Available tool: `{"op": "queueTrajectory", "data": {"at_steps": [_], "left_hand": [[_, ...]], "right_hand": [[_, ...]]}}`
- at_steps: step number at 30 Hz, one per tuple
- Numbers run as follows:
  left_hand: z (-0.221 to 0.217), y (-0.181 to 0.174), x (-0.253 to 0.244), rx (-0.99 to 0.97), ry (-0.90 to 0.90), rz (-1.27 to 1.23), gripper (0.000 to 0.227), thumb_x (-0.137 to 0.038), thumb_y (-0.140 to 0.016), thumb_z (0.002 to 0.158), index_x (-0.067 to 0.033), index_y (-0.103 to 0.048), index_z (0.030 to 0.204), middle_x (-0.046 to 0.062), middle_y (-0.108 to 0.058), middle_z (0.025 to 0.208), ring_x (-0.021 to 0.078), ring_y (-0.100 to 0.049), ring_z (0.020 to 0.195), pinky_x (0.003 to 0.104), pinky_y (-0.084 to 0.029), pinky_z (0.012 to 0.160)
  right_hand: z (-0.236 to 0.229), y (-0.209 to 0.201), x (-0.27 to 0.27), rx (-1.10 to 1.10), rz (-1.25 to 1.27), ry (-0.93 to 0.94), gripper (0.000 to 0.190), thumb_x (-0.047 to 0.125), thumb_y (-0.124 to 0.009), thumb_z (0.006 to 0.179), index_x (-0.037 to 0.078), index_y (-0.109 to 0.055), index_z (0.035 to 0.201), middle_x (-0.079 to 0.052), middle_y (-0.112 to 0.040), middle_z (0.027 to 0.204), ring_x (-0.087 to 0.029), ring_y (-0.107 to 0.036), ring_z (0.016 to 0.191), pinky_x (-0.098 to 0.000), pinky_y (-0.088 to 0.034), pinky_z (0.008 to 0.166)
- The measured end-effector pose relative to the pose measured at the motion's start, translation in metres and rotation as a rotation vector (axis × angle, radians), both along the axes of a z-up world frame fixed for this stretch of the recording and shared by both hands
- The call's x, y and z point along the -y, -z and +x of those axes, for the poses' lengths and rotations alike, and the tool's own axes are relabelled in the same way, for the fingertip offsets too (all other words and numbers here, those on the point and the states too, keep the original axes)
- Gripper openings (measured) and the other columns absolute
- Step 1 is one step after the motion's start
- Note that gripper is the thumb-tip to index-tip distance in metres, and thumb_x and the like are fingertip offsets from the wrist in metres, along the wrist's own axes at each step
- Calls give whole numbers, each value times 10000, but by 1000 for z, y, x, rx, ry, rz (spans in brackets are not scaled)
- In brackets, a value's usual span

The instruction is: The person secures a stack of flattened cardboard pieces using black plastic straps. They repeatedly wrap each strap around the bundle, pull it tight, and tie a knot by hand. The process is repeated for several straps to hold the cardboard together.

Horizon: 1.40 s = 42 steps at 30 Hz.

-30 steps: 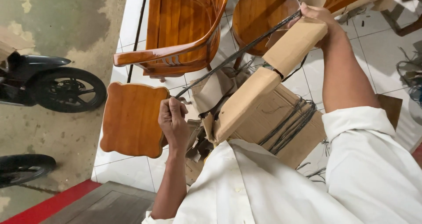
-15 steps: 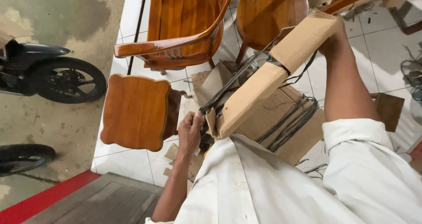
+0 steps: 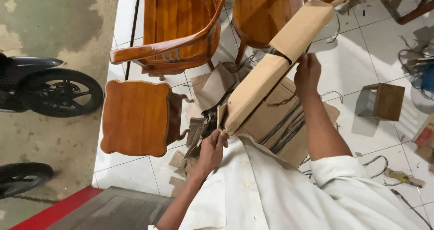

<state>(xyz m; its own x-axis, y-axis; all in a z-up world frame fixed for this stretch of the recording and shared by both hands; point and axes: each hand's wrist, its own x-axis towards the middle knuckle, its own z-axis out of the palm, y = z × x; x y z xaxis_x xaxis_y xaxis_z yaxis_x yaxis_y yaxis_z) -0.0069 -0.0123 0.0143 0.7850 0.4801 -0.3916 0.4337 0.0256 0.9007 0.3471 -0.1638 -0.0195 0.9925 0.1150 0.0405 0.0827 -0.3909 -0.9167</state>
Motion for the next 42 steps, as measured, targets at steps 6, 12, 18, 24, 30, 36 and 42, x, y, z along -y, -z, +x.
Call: {"op": "queueTrajectory", "data": {"at_steps": [6,12,18,24,30,36,42], "left_hand": [[5,2,4,26,20,-239,298,-199,-472,1083,-66,-695,937,94,-742,770,134,-621,671,248,-539,640],[9,-1,9,79,138,-257,319,-282,-550,1051,-63,-744,921,115,-766,828,181,-692,781,294,-586,722],[16,-16,10,163,30,-451,323,-276,-677,1010,-7,-702,834,101,-667,801,223,-659,822,415,-598,787],[24,-28,15,152,-111,-715,304,-228,-698,993,-71,-638,739,36,-637,840,190,-656,872,416,-568,861],[34,12,27,130,-125,-845,282,-290,-724,990,-51,-723,840,34,-659,906,200,-684,919,420,-549,902],[37,14,30,178,-155,-856,305,-288,-736,999,11,-756,944,125,-701,978,244,-672,970,464,-534,943],[39,-67,28,191,-166,-761,356,-318,-749,976,38,-766,969,131,-717,931,229,-662,896,435,-539,886]], "right_hand": [[-79,-6,0,-34,35,-91,284,179,-427,1139,47,-634,996,-143,-646,861,-251,-589,833,-416,-454,748],[-141,9,0,-264,184,-147,371,293,-396,1151,134,-601,887,13,-472,629,-104,-462,592,-278,-399,566],[-201,-41,-6,-476,337,-247,337,190,-357,1149,42,-615,989,-71,-597,634,-157,-606,590,-293,-507,594],[-220,-36,5,-507,396,-341,370,225,-375,1177,26,-642,1014,-144,-707,791,-222,-719,803,-372,-599,795],[-225,-13,16,-483,383,-397,392,253,-360,1189,-4,-634,1076,-178,-682,861,-234,-664,834,-414,-560,758],[-262,-58,-2,-425,306,-315,376,256,-390,1183,19,-613,996,-148,-616,860,-186,-567,794,-376,-455,696],[-264,-5,14,-439,261,-310,351,131,-425,1144,-176,-564,1243,-369,-601,1124,-401,-606,1011,-558,-486,865]]}}
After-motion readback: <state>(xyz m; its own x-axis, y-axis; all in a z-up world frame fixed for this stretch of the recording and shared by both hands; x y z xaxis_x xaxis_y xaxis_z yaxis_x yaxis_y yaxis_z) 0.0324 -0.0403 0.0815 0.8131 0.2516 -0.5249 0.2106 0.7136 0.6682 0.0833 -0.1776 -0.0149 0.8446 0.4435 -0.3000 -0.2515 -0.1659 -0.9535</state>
